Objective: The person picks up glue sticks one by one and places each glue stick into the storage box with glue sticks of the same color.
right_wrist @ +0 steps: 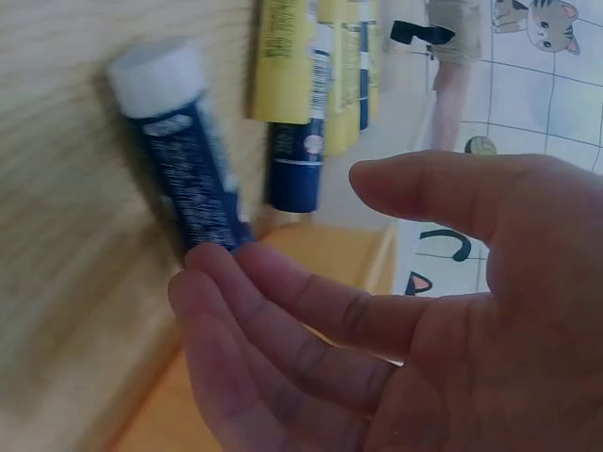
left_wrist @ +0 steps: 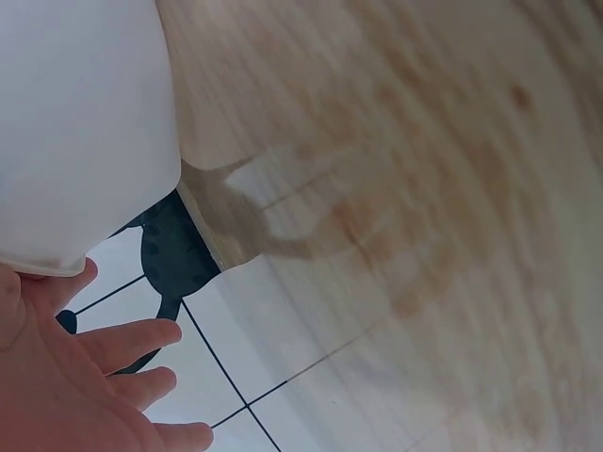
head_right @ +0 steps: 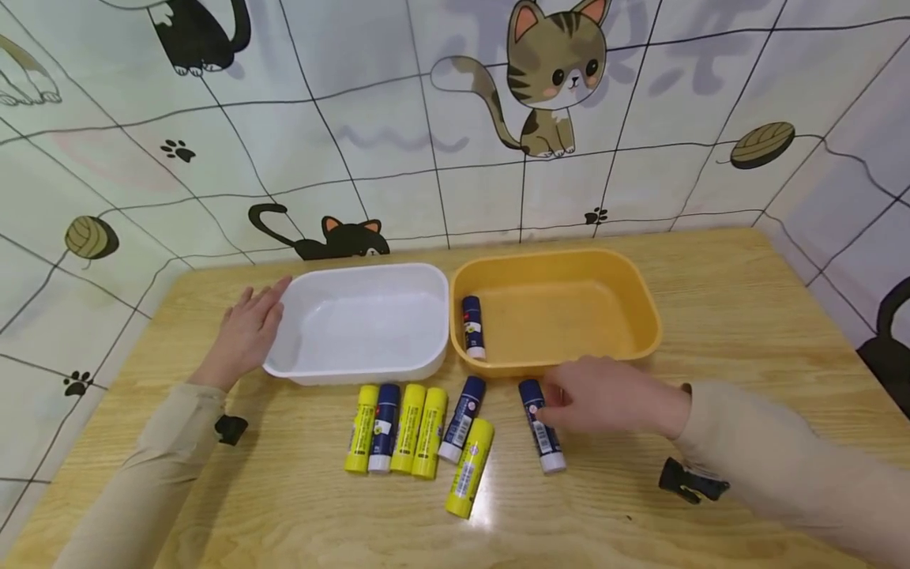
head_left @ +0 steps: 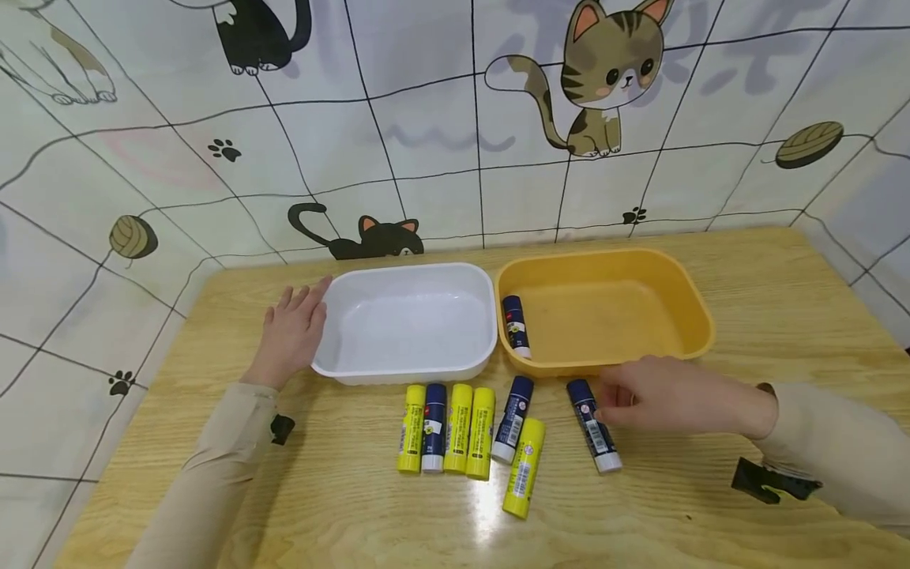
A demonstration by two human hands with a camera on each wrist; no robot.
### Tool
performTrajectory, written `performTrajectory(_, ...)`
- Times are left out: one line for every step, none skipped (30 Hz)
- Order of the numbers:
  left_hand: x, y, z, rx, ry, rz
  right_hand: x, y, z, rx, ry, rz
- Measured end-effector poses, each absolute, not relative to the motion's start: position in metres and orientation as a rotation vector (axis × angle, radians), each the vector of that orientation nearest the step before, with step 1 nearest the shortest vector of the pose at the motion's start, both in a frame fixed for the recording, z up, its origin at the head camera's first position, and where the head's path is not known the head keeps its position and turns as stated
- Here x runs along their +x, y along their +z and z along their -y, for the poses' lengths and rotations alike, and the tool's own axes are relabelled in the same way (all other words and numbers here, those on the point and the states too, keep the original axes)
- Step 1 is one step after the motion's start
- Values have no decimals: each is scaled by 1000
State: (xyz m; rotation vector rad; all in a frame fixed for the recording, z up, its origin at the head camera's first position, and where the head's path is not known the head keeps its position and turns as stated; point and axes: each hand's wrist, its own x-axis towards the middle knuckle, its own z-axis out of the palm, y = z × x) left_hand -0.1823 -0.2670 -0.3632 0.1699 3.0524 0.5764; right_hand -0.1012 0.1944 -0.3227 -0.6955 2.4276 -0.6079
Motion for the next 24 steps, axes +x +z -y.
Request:
performTrajectory(-182,-363,267,172,577,-3053,-99,-326,-197,-697,-612,-2438)
performTrajectory(-183,-363,266,174,576,-3053,-98,-329,-198,-696,-613,-2448)
performTrajectory(-183,-363,266,175,576,-3054,-96,-332,-199,-689,-607,-2460)
performTrajectory(-183,-363,266,175,575,-3055,-95,-336,-199,-677,-596,-2476)
performTrajectory(-183,-363,266,176,572,-3057,-94,-339,-200,-668,-582,-2493)
performTrajectory(-183,-363,266,177,571,-3057,-94,-342,-199,-650,-570,-2504)
performTrajectory(-183,-364,266,174,571,-3056,-93,-345,-199,-634,-559,-2516)
performTrajectory(-183,-364,266,174,570,-3056,-92,-347,-198,-621,-544,-2527)
performTrajectory(-183,-364,266,174,571,-3056,-92,-350,-196,-608,-531,-2537)
performTrajectory(-183,-364,266,174,570,-3056,-92,-352,-195,-601,-519,-2548)
performTrajectory(-183,-364,266,174,569,-3058,-92,-354,-194,-598,-515,-2559)
performTrajectory(-183,-364,266,173,571,-3058,-91,-355,-193,-591,-511,-2566)
performTrajectory(-183,-364,266,171,571,-3060,-91,-357,-192,-589,-510,-2573)
performTrajectory(-183,-364,266,172,571,-3061,-91,-358,-191,-583,-511,-2578)
performTrajectory(-183,-364,266,172,570,-3061,-91,-359,-190,-568,-513,-2577)
performTrajectory(-183,-364,266,172,570,-3062,-91,-360,-190,-557,-521,-2579)
performTrajectory(-183,-364,266,172,571,-3062,-91,-361,-188,-544,-531,-2580)
performTrajectory(-183,-364,266,171,572,-3061,-92,-362,-187,-524,-542,-2574)
performTrajectory(-183,-364,266,170,572,-3060,-92,-362,-186,-506,-557,-2569)
performTrajectory(-182,-363,266,170,574,-3058,-93,-363,-184,-489,-571,-2567)
performTrajectory(-182,-363,266,169,576,-3058,-93,-363,-183,-471,-583,-2564)
performTrajectory(-182,-363,266,166,577,-3056,-94,-364,-181,-458,-598,-2562)
performTrajectory(-182,-363,266,163,578,-3054,-95,-364,-180,-447,-612,-2561)
performTrajectory(-182,-363,265,158,577,-3051,-95,-365,-179,-435,-624,-2557)
